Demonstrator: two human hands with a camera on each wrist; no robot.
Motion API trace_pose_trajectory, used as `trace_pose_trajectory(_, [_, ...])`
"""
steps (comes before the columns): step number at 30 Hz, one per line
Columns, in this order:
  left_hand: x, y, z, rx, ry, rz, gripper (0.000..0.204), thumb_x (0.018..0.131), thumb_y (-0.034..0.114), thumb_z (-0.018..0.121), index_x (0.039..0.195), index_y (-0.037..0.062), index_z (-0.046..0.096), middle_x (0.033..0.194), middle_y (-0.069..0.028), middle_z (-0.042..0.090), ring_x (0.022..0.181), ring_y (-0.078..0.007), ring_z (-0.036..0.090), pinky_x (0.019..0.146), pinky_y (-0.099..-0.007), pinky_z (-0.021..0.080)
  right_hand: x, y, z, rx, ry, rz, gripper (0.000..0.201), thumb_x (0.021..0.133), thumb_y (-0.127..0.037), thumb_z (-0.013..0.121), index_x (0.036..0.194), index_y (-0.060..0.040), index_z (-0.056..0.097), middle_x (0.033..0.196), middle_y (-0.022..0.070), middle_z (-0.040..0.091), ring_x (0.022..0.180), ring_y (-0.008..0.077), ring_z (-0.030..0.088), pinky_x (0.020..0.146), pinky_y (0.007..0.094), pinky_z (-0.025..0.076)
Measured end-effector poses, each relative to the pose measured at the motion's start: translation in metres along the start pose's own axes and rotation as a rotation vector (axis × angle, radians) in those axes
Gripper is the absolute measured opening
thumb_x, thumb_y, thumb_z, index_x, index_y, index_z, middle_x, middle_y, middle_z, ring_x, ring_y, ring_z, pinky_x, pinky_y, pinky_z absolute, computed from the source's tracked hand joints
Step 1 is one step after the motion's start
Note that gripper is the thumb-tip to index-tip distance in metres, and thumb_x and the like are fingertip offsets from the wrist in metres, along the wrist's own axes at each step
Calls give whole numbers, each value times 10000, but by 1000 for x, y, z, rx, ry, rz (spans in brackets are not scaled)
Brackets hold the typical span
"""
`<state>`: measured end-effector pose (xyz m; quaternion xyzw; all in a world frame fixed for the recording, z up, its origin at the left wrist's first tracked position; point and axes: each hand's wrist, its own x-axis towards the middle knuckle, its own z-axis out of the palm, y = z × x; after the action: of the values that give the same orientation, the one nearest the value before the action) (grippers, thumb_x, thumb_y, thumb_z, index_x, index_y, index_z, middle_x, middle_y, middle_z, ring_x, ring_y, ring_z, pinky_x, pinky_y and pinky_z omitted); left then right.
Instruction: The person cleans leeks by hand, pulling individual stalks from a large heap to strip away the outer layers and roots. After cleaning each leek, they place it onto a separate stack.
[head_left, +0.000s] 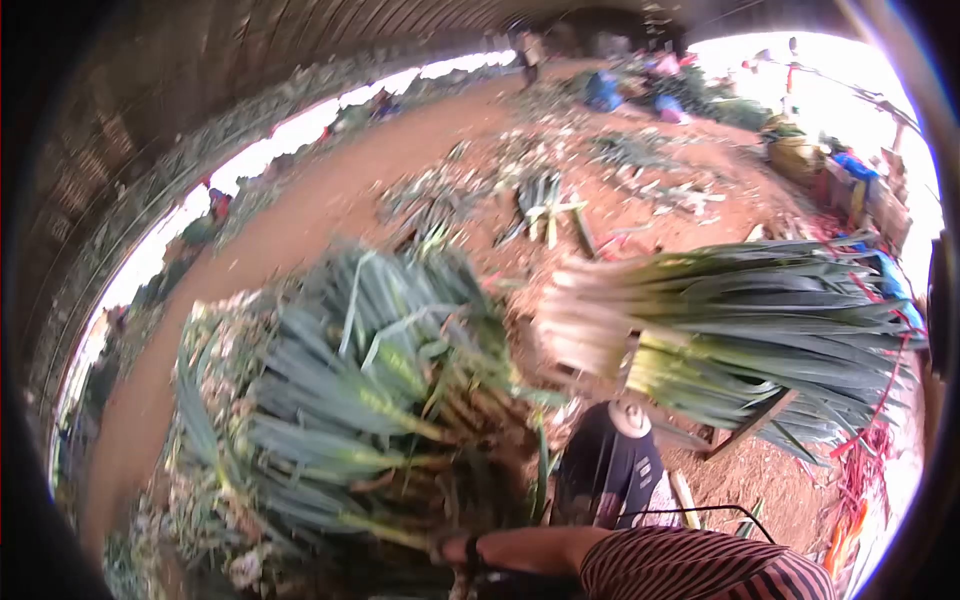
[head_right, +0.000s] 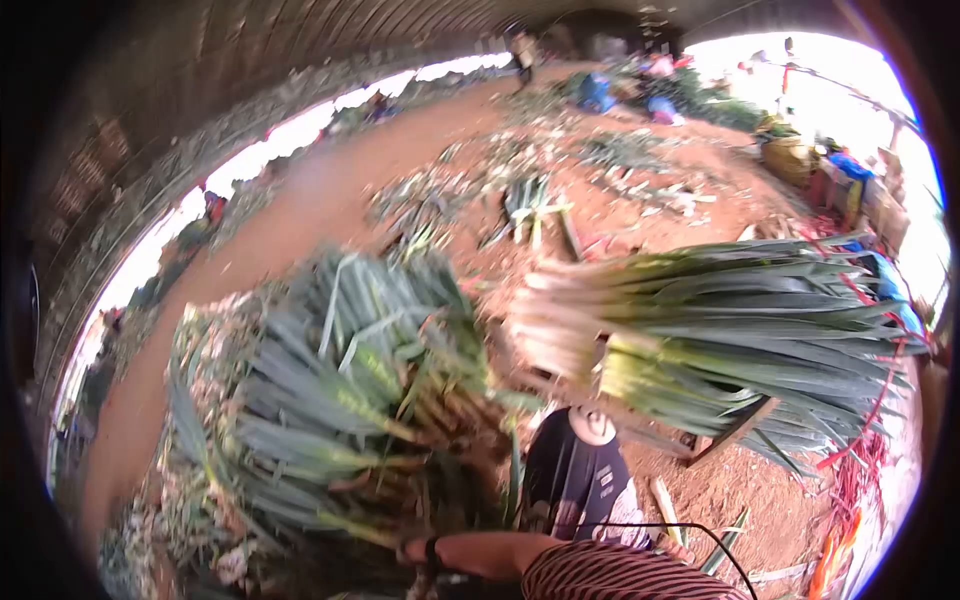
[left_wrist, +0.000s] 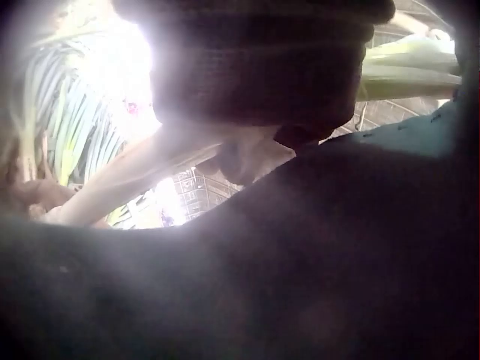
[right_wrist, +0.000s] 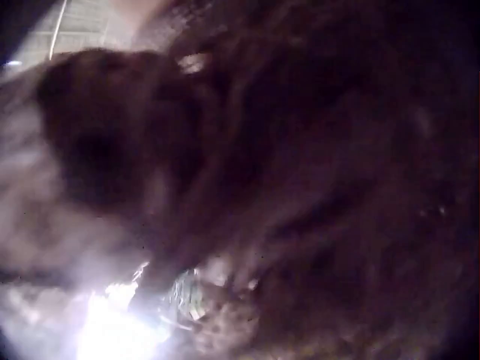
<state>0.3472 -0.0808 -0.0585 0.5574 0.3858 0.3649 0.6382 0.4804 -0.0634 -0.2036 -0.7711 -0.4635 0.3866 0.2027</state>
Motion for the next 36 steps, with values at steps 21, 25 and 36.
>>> trace_pose_trajectory(21, [-121, 98, -98, -425, 64, 466, 319, 835, 262, 601, 1023, 20, 512, 844, -76, 527, 682, -164, 504, 691, -431, 434, 6, -27, -159, -537, 400, -144, 631, 817, -423, 639, 1304, -52, 485, 1165, 181, 612, 1085, 334, 612, 908, 441, 478])
trace_pose_trajectory(25, [-52, 104, -27, -438, 181, 398, 263, 866, 205, 567, 1084, 75, 497, 681, 40, 408, 542, -102, 387, 552, -310, 369, -88, -78, -167, -151, -82, -701, 804, 772, -494, 718, 1349, -17, 426, 1216, 233, 581, 1031, 349, 606, 901, 438, 483])
trace_pose_trajectory(36, [-9, 83, -45, 49, 247, 395, 309, 935, 52, 536, 1239, 28, 492, 1027, -80, 627, 849, -168, 638, 666, -292, 555, -157, -51, -109, 179, 278, -697, 424, 774, -395, 741, 964, -39, 613, 591, 153, 604, 551, 349, 626, 508, 430, 499])
